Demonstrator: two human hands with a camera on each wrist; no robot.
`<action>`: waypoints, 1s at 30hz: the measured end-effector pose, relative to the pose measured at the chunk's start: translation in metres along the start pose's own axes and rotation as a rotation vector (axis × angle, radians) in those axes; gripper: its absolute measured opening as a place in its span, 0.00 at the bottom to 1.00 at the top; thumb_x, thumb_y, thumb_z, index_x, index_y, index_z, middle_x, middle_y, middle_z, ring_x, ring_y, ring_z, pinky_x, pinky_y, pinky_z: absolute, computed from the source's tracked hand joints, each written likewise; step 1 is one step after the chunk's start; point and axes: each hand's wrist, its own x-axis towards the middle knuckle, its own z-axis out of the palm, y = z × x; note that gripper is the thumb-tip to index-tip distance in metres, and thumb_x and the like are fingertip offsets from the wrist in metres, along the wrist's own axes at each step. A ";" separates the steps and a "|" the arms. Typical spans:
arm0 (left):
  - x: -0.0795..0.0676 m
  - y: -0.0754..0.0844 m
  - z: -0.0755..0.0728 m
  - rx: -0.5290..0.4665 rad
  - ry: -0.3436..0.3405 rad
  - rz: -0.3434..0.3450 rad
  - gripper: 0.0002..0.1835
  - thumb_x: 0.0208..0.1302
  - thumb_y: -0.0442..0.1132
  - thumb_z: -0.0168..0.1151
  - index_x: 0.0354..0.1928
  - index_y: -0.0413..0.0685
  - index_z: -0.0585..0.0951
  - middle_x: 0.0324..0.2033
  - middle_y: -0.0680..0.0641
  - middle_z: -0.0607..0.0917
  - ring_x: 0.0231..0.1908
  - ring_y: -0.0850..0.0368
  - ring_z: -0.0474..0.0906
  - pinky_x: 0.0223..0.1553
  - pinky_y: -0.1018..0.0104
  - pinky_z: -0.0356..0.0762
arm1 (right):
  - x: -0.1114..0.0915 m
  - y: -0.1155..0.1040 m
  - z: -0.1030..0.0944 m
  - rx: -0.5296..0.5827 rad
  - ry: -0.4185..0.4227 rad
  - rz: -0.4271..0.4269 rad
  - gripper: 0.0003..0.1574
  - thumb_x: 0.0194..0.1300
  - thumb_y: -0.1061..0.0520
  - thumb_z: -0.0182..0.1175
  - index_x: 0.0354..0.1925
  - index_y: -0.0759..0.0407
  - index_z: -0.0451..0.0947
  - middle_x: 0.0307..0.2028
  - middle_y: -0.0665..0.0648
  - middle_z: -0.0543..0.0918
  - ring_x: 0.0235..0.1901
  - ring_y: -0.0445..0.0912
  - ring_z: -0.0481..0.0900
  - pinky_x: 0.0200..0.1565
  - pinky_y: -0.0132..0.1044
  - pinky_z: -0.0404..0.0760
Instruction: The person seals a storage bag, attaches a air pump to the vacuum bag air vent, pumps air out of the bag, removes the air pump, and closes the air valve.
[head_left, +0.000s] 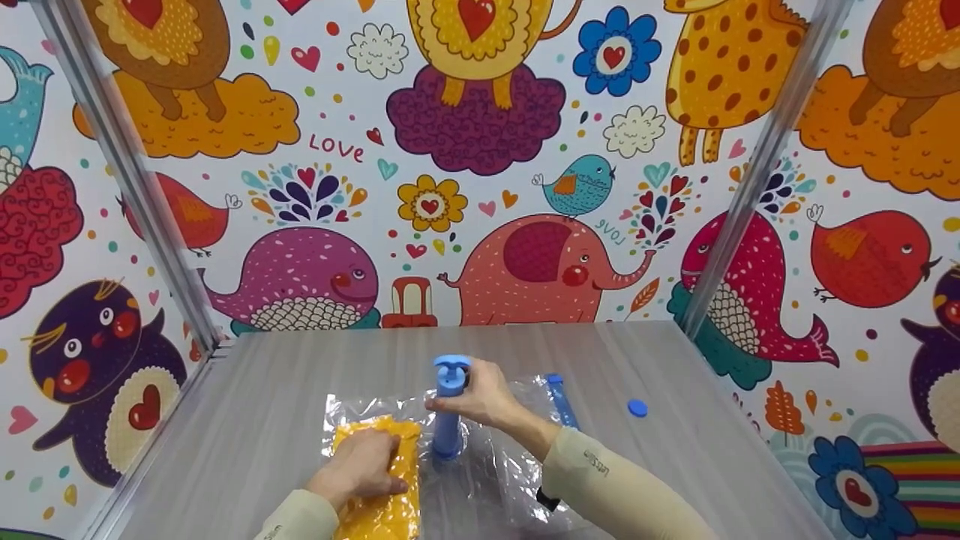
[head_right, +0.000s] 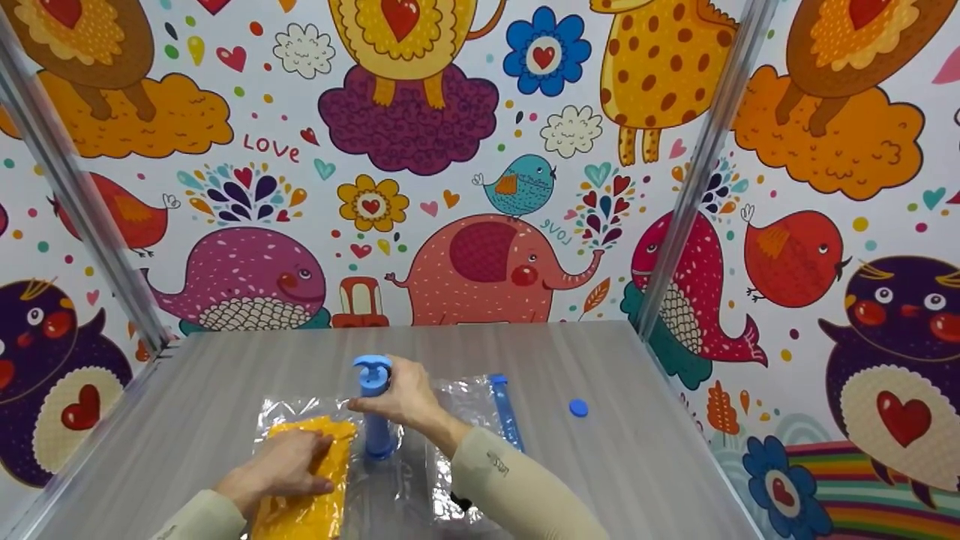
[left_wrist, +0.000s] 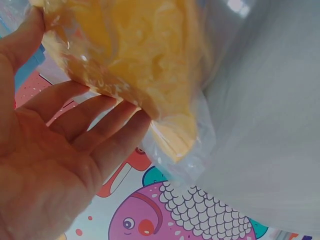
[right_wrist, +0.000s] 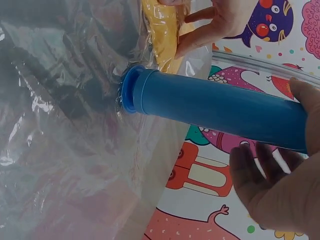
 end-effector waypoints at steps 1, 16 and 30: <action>0.000 0.000 0.000 -0.003 -0.007 -0.002 0.25 0.48 0.54 0.90 0.33 0.51 0.82 0.25 0.53 0.81 0.28 0.55 0.75 0.31 0.53 0.77 | 0.000 0.000 0.000 -0.010 0.010 0.003 0.45 0.54 0.45 0.88 0.67 0.53 0.85 0.58 0.60 0.94 0.59 0.57 0.92 0.64 0.57 0.91; 0.003 0.001 -0.003 0.016 -0.039 -0.009 0.25 0.50 0.53 0.89 0.34 0.49 0.82 0.26 0.51 0.81 0.29 0.53 0.76 0.33 0.51 0.79 | 0.004 -0.004 -0.003 0.096 -0.017 0.019 0.36 0.56 0.63 0.83 0.61 0.57 0.81 0.61 0.65 0.90 0.61 0.62 0.90 0.67 0.63 0.89; 0.000 0.002 -0.002 0.032 -0.012 0.001 0.25 0.47 0.54 0.90 0.32 0.49 0.83 0.25 0.51 0.82 0.28 0.53 0.77 0.32 0.50 0.80 | 0.003 -0.001 0.001 0.065 -0.045 -0.004 0.29 0.54 0.51 0.88 0.51 0.53 0.86 0.49 0.55 0.92 0.52 0.53 0.90 0.60 0.51 0.93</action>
